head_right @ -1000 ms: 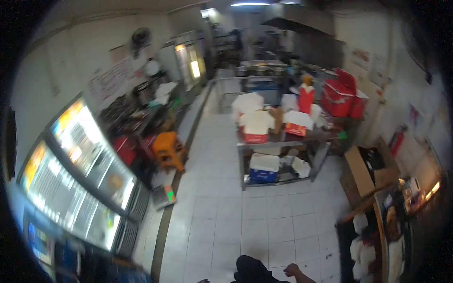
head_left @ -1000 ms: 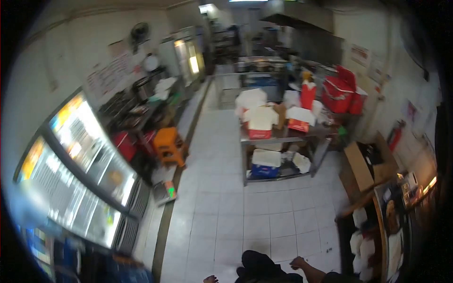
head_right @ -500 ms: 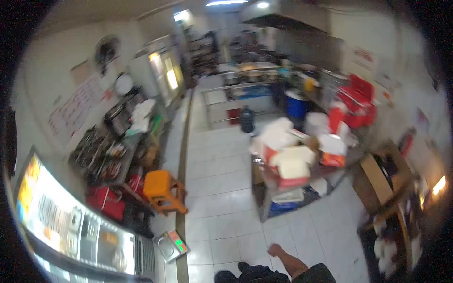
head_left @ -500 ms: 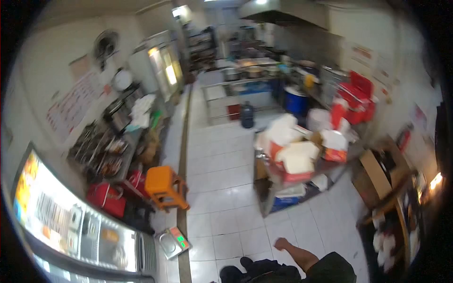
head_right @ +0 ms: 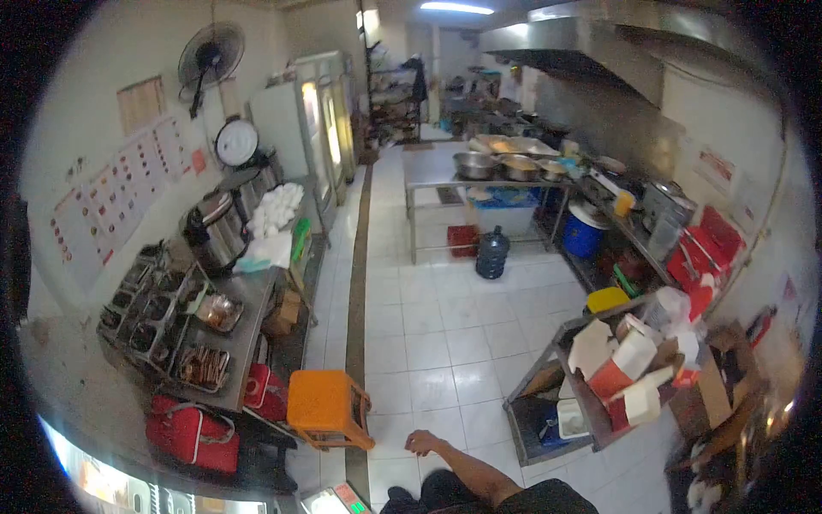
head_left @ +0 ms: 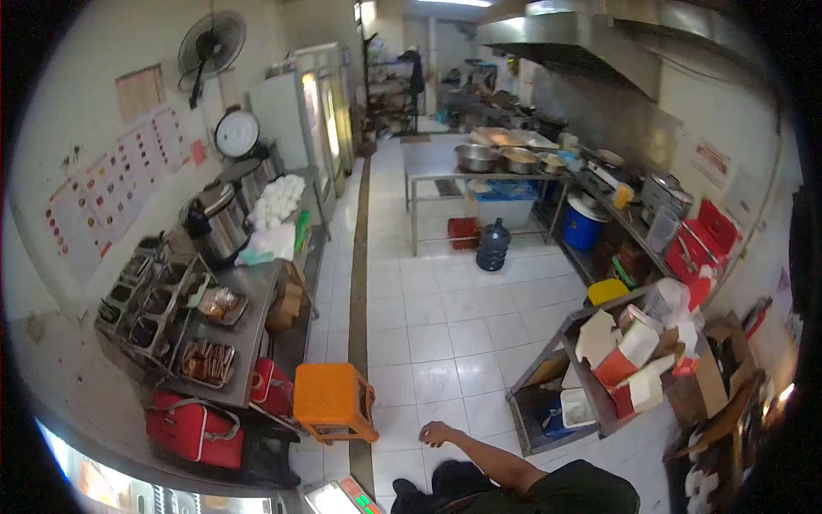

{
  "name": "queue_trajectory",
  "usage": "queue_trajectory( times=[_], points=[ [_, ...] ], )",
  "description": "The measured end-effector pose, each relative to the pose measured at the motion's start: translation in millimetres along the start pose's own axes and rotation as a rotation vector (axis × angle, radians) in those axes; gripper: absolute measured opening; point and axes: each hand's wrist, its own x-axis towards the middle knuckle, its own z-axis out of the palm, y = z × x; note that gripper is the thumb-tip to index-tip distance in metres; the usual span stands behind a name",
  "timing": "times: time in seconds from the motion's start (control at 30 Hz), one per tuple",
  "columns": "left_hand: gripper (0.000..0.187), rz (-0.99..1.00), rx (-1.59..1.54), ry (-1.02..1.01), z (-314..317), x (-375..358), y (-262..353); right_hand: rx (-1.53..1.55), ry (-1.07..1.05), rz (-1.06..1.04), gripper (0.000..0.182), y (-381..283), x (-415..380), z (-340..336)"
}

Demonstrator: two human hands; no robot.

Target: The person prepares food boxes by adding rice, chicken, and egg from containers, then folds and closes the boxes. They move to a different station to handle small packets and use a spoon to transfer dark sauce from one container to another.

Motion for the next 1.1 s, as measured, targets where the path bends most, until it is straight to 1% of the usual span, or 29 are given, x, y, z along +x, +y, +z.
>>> queue_trajectory(
  times=[0.03, 0.1, 0.13, 0.17, 0.2, 0.23, 0.27, 0.3, 0.37, 0.43, 0.5, 0.53, 0.57, 0.6, 0.67, 0.7, 0.73, 0.77, 0.8, 0.83, 0.87, 0.9, 0.97, 1.07, 1.1],
  points=[
    [0.037, 0.007, -0.004, 0.027, -3, 18, 18, 0.093, -0.040, 0.080, 0.025, 16, 21, -13],
    [0.039, 0.055, -0.014, 0.114, -15, 56, 43, 0.192, -0.003, 0.034, 0.026, 65, 71, -41],
    [0.039, 0.107, -0.029, 0.174, -19, 80, 62, 0.403, 0.059, 0.150, 0.027, 66, 83, -59],
    [0.040, 0.161, -0.060, 0.230, -18, 109, 81, 0.584, 0.048, 0.215, 0.025, 68, 99, -85],
    [0.036, 0.207, -0.175, 0.274, -14, 133, 114, 0.353, 0.175, 0.349, 0.023, 49, 119, -101],
    [0.033, 0.215, -0.365, 0.279, -2, 140, 153, 0.160, 0.154, 0.335, 0.020, 23, 131, -124],
    [0.033, 0.325, -0.314, 0.324, 22, 128, 200, 0.199, 0.174, 0.355, 0.018, 15, 168, -139],
    [0.035, 0.334, -0.342, 0.358, 41, 123, 234, 0.224, 0.187, 0.380, 0.016, 14, 207, -155],
    [0.034, 0.462, -0.429, 0.417, 86, 108, 278, 0.212, 0.118, 0.355, 0.012, -31, 284, -179],
    [0.035, 0.343, -0.488, 0.522, 127, 115, 279, -0.059, 0.053, 0.301, 0.016, -93, 364, -184],
    [0.034, 0.135, -0.702, 0.705, 172, 130, 241, 0.070, -0.325, -0.045, 0.023, -102, 465, -198],
    [0.032, 0.100, -0.808, 0.782, 202, 120, 248, 0.178, -0.521, -0.190, 0.027, -107, 518, -205],
    [0.030, 0.076, -0.858, 0.825, 224, 112, 250, -0.453, -0.236, -0.178, 0.017, -182, 520, -189],
    [0.029, 0.048, -0.882, 0.860, 234, 109, 243, -0.279, -0.254, -0.013, 0.018, -258, 508, -182],
    [0.027, -0.006, -0.931, 0.930, 251, 103, 233, -0.323, -0.309, -0.047, 0.019, -316, 540, -162],
    [0.030, -0.099, -0.996, 0.998, 253, 95, 261, -0.335, -0.324, -0.057, 0.020, -336, 550, -150],
    [0.032, -0.107, -0.977, 1.013, 247, 102, 266, -0.356, -0.337, -0.118, 0.020, -331, 576, -135],
    [0.034, -0.124, -0.956, 1.027, 242, 113, 256, -0.512, -0.408, -0.444, 0.019, -305, 613, -123],
    [0.033, -0.127, -1.012, 0.997, 231, 129, 257, -0.661, -0.471, -0.772, 0.018, -274, 652, -112],
    [0.033, -0.130, -1.058, 0.964, 219, 150, 257, -0.628, -0.515, -0.418, 0.018, -305, 625, -90],
    [0.031, -0.096, -1.016, 0.922, 209, 176, 255, -0.606, -0.502, -0.072, 0.017, -334, 601, -67],
    [0.030, -0.055, -0.968, 0.876, 196, 200, 257, -0.623, -0.493, -0.017, 0.018, -347, 590, -50],
    [0.027, 0.077, -0.118, 1.027, 170, 245, 291, -0.721, -0.519, -0.095, 0.020, -354, 575, -20],
    [0.025, 0.269, 0.039, 0.899, 121, 303, 340, -0.903, -0.585, -0.201, 0.022, -347, 569, 20],
    [0.023, 0.294, 0.084, 0.819, 111, 322, 357, -0.947, -0.616, -0.227, 0.023, -346, 570, 32]
  ],
)
